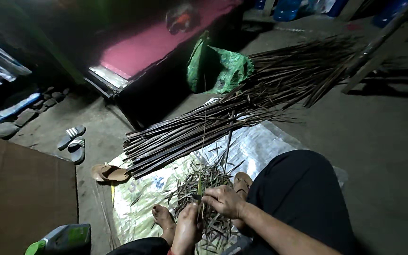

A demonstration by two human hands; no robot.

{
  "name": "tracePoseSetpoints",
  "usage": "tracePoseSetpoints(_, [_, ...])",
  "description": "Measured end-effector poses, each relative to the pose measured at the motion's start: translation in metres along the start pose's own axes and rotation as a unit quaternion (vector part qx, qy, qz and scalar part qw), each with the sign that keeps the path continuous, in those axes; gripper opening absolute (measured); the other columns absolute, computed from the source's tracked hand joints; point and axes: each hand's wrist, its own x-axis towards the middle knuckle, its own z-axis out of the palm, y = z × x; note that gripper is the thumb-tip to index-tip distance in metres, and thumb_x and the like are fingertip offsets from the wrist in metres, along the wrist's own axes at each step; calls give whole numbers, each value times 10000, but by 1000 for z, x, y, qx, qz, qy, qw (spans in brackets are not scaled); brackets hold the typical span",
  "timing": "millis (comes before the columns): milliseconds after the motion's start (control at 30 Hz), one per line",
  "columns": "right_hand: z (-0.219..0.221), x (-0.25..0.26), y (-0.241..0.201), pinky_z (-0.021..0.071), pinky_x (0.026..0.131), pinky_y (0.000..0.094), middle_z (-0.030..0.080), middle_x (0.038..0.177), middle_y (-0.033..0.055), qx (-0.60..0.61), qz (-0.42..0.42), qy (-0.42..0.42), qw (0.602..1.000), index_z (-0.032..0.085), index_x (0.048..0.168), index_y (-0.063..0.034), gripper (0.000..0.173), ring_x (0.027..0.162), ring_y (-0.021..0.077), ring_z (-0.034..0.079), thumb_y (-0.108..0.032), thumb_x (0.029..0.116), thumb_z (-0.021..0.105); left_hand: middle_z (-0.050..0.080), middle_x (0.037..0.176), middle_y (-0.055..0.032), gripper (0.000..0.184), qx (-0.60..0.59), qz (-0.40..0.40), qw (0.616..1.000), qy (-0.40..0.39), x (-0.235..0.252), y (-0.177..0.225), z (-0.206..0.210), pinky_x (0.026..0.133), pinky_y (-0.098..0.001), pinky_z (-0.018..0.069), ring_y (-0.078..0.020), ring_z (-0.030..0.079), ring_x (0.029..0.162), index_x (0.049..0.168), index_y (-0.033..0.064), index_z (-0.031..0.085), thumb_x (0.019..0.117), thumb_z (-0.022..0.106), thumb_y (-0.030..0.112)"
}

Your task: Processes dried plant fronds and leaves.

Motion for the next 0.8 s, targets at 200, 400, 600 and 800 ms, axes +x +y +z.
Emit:
tracePoseSetpoints(200, [-14, 10, 18, 518, 786, 598, 705, 886, 211, -81, 86, 14, 993, 688, 987, 21, 544, 890, 388, 705, -437, 1080, 409, 451, 583, 40, 360, -2, -12, 1000, -9, -1, 1, 7, 391, -174, 333, -32, 371, 416, 895, 71, 559, 1131, 311, 183])
tracePoseSetpoints(400, [-29, 19, 27, 503, 858, 575, 683, 929, 225, -5, 198, 85, 977, 674, 1048, 49, 481, 929, 375, 676, -343, 1105, 401, 436, 561, 56, 375, -7, -11, 1000, -27, -6, 1, 8, 388, -160, 313, -15, 353, 408, 862, 86, 547, 1129, 298, 169])
tracePoseSetpoints(600, [-12, 17, 11, 425, 598, 236, 509, 746, -17, 272, 137, 13, 952, 641, 1138, 24, 411, 598, 43, 453, -283, 1103, 369, 477, 593, 26, 332, 22, 2, 1000, 3, 2, -3, 7, 403, -189, 364, -39, 403, 426, 957, 50, 587, 1130, 343, 192])
tracePoseSetpoints(800, [-16, 19, 6, 389, 512, 205, 482, 665, -69, 350, 145, 29, 925, 604, 1356, -19, 429, 506, 14, 405, -274, 1111, 360, 558, 674, -11, 283, 23, -21, 997, -72, -2, -4, 6, 491, -224, 508, -80, 550, 511, 1061, 26, 571, 1124, 335, 169])
